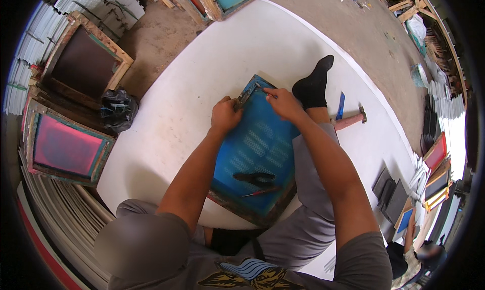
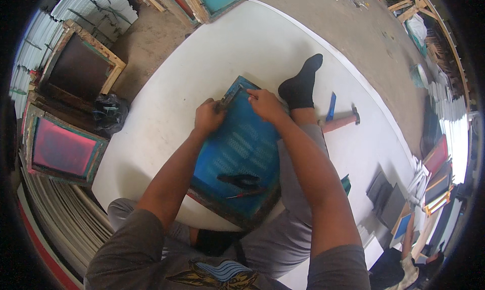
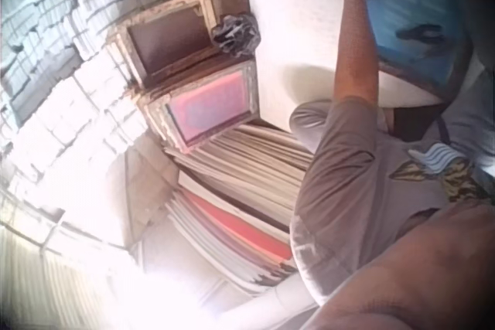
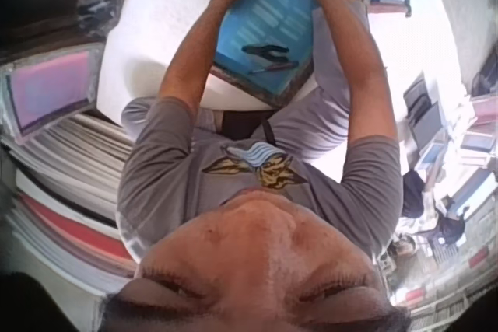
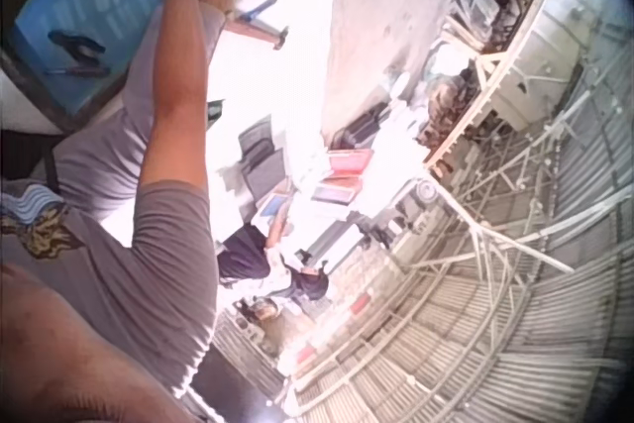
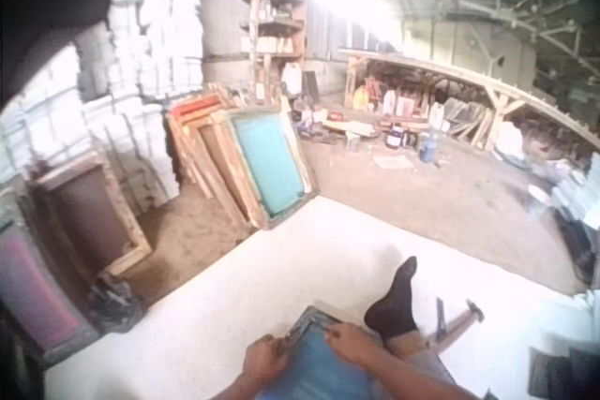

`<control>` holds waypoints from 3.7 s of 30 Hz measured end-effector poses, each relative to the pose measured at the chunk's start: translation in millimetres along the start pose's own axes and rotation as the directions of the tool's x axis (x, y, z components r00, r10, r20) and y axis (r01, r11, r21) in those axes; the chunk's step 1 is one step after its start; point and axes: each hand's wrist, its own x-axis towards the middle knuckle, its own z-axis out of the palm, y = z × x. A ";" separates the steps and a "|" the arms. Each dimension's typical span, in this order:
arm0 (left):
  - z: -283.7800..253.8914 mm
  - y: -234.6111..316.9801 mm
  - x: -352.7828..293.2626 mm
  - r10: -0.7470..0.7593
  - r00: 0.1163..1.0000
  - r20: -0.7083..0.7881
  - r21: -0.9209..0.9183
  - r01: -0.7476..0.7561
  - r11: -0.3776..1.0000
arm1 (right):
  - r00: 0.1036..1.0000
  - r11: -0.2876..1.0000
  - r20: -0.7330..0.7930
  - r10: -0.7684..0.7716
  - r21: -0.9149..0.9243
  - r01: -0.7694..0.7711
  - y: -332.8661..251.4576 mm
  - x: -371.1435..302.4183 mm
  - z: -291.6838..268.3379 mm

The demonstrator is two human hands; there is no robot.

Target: The person sits on the floor and uses a screwdriver to work on the edge of a blue screen printing frame. They then use pliers to adjust a small component on the frame's edge. The person continues to use the screwdriver to tighten or adjust parts along the frame's border.

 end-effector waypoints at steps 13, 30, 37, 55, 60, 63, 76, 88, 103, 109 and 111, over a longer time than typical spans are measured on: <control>-3.8 4.5 0.4 0.015 0.999 0.045 0.055 -0.018 0.998 | 0.954 0.801 0.211 0.214 0.521 -0.295 18.5 14.0 3.6; -4.8 13.9 0.0 -0.061 0.995 0.080 0.042 0.057 0.997 | 0.954 0.965 -0.159 -0.255 -0.106 0.241 53.0 12.4 23.1; -6.3 11.3 -1.4 -0.058 0.996 0.069 0.047 0.054 0.997 | 0.996 0.987 -0.073 -0.052 0.150 0.062 45.8 4.8 19.5; -2.2 8.6 -1.8 -0.034 0.998 0.050 0.006 0.034 0.999 | 0.955 0.989 -0.259 -0.145 -0.063 0.133 54.8 6.1 33.2; -2.3 7.5 -1.0 -0.044 0.998 0.048 0.030 0.042 0.999 | 0.969 0.963 -0.201 -0.145 -0.255 0.091 48.6 6.1 40.7; -4.7 9.4 -2.4 -0.041 0.998 0.040 0.054 0.038 0.998 | 0.986 0.849 -0.166 -0.034 -0.524 -0.059 14.3 -9.8 35.5; -1.7 6.8 -2.5 -0.035 0.999 0.007 -0.006 0.035 0.999 | 0.968 0.946 -0.192 -0.159 -0.311 0.094 25.3 -5.5 15.1; -2.9 3.3 -2.3 0.002 0.999 0.048 0.040 -0.003 0.999 | 0.984 0.918 -0.119 -0.133 -0.388 0.077 3.3 -4.1 7.3; -2.3 2.1 -2.5 -0.019 0.999 0.038 0.010 0.019 1.000 | 0.996 0.981 -0.041 -0.074 -0.184 0.065 6.7 10.2 5.6; -3.3 4.8 -2.3 -0.010 0.998 0.055 0.011 0.009 1.000 | 0.993 0.992 -0.105 -0.057 -0.117 0.045 24.4 6.0 12.1; -1.7 5.0 -3.0 -0.019 0.998 0.056 0.017 0.018 1.000 | 0.991 0.996 -0.119 -0.063 -0.071 0.055 39.3 7.1 21.5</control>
